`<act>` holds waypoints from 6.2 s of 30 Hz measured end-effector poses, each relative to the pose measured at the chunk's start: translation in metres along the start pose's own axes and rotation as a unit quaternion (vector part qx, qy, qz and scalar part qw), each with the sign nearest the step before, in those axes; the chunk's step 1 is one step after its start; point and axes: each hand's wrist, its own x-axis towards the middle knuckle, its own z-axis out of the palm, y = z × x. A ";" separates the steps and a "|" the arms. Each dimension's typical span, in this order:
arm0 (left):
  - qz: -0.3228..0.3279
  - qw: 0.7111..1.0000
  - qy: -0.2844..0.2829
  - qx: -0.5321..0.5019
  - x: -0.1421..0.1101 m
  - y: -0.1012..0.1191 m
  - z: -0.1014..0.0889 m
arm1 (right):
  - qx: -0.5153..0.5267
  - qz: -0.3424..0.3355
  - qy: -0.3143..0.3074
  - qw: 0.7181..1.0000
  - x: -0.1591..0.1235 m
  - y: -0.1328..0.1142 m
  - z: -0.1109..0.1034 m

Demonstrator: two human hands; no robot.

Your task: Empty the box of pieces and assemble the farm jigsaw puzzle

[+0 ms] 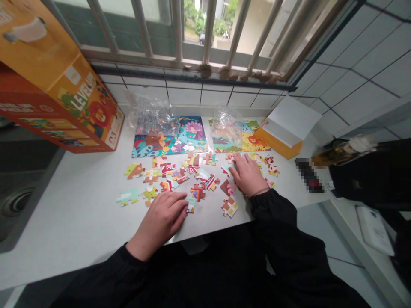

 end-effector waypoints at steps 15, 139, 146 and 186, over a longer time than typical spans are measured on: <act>-0.049 0.998 0.035 0.034 -0.001 0.005 -0.001 | 0.042 -0.189 -0.028 0.981 0.005 -0.087 0.001; 0.029 0.996 -0.083 0.034 0.083 -0.003 0.032 | 0.105 -0.123 0.079 0.984 -0.058 -0.073 0.014; -0.042 0.994 -0.038 0.095 0.083 -0.002 0.025 | 0.123 -0.121 0.071 0.982 -0.049 -0.072 0.010; -0.003 0.988 0.122 0.094 -0.079 0.001 -0.041 | 0.059 -0.121 -0.013 0.991 0.000 -0.063 0.027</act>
